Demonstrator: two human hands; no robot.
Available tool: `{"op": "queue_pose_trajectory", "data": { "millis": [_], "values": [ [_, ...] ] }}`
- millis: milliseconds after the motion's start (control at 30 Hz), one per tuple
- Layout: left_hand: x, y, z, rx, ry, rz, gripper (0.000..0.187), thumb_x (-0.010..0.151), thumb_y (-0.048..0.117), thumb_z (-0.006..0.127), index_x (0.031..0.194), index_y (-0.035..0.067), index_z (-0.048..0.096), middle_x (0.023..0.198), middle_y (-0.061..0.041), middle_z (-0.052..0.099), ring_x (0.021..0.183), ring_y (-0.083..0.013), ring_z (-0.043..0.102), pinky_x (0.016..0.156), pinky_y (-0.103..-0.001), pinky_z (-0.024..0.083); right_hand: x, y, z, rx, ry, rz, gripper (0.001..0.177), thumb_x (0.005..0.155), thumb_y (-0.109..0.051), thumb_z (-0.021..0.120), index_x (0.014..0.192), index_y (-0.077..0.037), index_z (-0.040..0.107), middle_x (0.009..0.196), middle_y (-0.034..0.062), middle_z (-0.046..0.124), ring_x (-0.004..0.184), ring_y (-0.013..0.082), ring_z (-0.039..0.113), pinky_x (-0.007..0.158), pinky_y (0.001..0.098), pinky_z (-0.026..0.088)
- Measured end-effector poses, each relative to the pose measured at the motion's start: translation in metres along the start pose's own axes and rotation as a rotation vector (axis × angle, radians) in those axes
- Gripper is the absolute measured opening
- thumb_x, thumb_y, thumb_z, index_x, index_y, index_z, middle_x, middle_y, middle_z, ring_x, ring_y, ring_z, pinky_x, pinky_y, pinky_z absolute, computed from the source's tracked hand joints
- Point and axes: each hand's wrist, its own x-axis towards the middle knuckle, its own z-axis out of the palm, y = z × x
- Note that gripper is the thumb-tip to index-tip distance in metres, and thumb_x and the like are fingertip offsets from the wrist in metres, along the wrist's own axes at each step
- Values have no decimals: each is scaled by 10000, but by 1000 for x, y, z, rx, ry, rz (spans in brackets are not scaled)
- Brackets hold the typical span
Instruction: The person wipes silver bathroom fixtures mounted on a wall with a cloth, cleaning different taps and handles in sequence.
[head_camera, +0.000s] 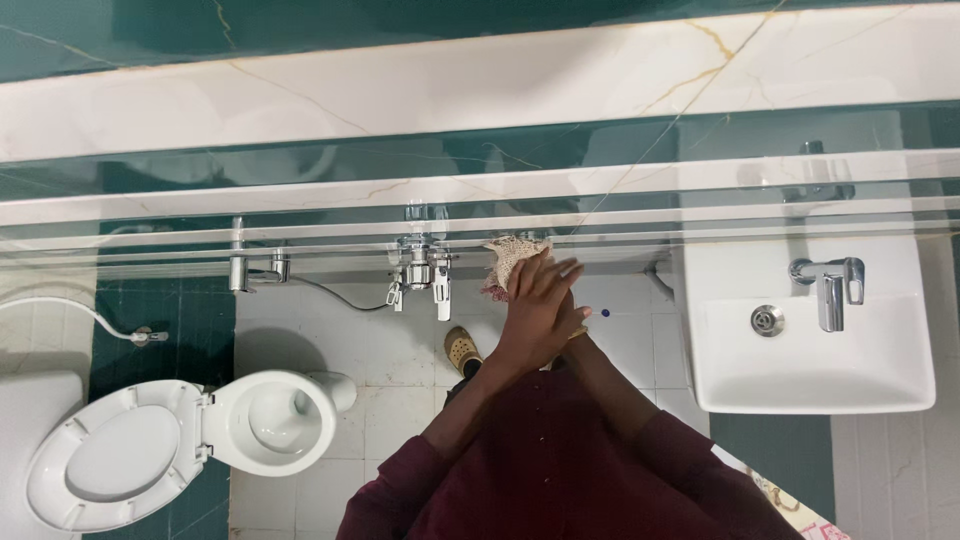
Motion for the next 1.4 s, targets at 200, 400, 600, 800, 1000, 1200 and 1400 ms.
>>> {"op": "queue_pose_trajectory", "data": {
  "millis": [200,400,600,800,1000,1200,1400],
  "values": [
    [-8,-2,3,-136,219,-100,666,940,356,677,1522,116,461,1622,-267,264,1546,-423,168,1245,-611,195,-10,25,6,-109,4,32,547,995,-314,624,1420,-55,396,1293,135,516,1154,283,616,883,379,590],
    [-9,-53,24,-981,307,-534,758,970,386,624,1559,93,246,1504,-170,381,1401,-341,420,1152,-469,401,10,-20,-7,165,23,402,561,1054,-275,611,1499,-19,385,1334,226,455,1242,341,522,1035,478,468],
    [-15,-87,56,-1815,268,-627,652,1009,415,609,1482,28,381,1410,-148,476,1296,-258,493,1092,-405,453,30,-54,-24,-311,-148,192,546,929,-230,692,1437,-134,517,1342,165,498,1222,359,499,1015,519,437],
    [-5,-50,32,-1394,438,-582,773,967,448,616,1571,83,299,1525,-190,387,1390,-300,417,1124,-424,413,19,-35,-20,52,-1,352,548,1024,-248,667,1500,-72,461,1292,170,488,1156,314,561,981,439,490],
    [-9,4,6,-649,99,-439,1172,860,604,633,1592,48,-94,1634,-307,-192,1537,-475,-120,1177,-594,256,-7,26,-2,561,29,871,502,1050,-203,559,1521,-51,475,1177,193,573,913,256,552,771,394,501],
    [-12,7,20,-34,43,-188,1106,985,515,659,1621,-60,-39,1686,-329,-195,1589,-484,-209,1288,-615,-5,-28,44,-1,285,-165,82,487,1082,-257,570,1463,31,476,1351,185,607,1221,268,646,979,366,565],
    [-13,-14,6,-526,105,-355,1083,938,529,596,1597,-13,-71,1665,-309,-186,1554,-500,-48,1190,-593,269,-11,18,4,288,29,559,589,1023,-322,563,1479,5,381,1348,164,505,1126,289,583,921,428,540]
  ]
}}
